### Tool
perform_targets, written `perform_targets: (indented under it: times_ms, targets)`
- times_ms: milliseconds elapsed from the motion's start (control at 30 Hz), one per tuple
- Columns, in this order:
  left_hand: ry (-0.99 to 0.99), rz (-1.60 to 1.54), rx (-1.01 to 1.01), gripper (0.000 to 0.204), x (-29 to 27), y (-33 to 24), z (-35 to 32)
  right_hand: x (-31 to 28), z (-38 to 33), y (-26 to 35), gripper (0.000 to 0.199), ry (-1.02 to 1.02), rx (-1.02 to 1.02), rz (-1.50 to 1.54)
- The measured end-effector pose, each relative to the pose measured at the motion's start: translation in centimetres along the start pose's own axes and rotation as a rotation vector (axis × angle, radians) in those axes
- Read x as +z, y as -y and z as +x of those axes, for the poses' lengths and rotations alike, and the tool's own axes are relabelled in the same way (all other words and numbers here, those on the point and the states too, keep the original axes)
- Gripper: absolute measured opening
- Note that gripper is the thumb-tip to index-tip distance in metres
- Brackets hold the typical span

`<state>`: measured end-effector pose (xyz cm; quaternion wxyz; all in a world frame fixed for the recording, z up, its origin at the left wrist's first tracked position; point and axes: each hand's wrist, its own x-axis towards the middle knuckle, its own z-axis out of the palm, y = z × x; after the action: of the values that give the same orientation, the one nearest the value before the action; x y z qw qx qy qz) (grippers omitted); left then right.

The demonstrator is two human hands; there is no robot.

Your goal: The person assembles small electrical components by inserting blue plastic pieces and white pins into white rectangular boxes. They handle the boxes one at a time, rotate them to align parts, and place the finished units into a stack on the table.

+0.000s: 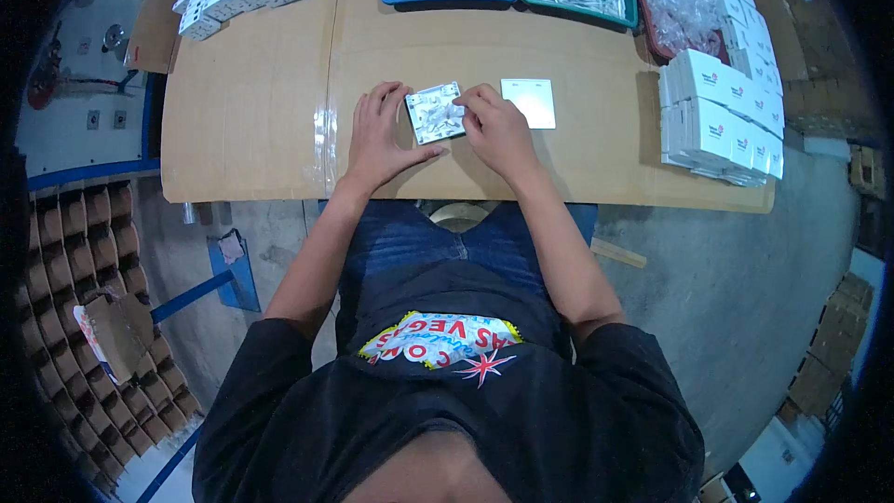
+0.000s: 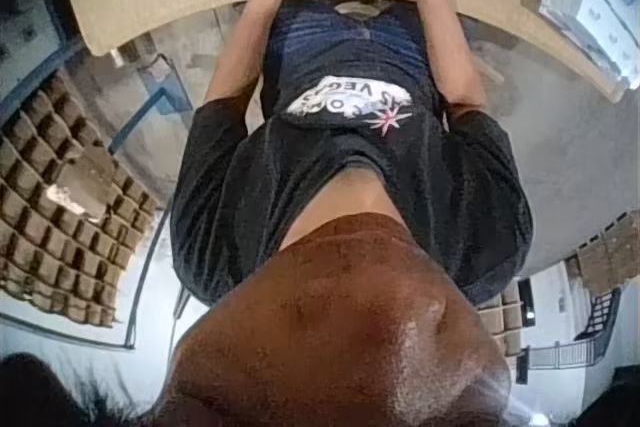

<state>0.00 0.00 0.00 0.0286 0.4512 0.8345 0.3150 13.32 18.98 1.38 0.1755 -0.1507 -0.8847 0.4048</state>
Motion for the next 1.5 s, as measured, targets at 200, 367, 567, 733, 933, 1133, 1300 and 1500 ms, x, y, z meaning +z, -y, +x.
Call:
perform_targets:
  times_ms: [200, 367, 567, 733, 933, 1133, 1300, 1500]
  targets:
    - [-0.044, 0.037, -0.006, 0.099, 0.4, 0.4, 0.2, -0.2, 1.2, 0.0, 0.015, -0.04, 0.049, 0.042]
    - [-0.042, 0.051, -0.008, 0.097, 0.2, 0.1, 0.3, -0.2, 3.9, -0.2, 0.017, -0.06, 0.028, 0.091]
    - [-0.012, 0.057, -0.028, 0.099, -0.4, -0.2, 0.6, -1.5, 12.7, -2.3, 0.02, -0.145, -0.105, -0.053]
    - [0.03, 0.084, -0.059, 0.105, -0.6, -0.4, 1.0, -4.1, 25.8, -3.8, 0.02, -0.322, -0.227, -0.147]
    - [0.034, 0.059, -0.069, 0.103, -1.0, -0.5, 1.3, -6.5, 41.0, -5.2, 0.024, -0.413, -0.208, -0.541]
    - [0.063, 0.049, -0.084, 0.103, -1.3, -0.5, 1.5, -6.6, 49.8, -6.7, 0.031, -0.379, -0.18, -0.788]
    - [0.093, 0.061, -0.1, 0.103, -1.3, -0.3, 1.3, -5.5, 51.6, -7.7, 0.036, -0.272, -0.06, -0.858]
    - [0.084, 0.04, -0.094, 0.102, -1.4, -0.3, 1.5, -6.2, 52.4, -9.4, 0.032, -0.383, -0.051, -0.447]
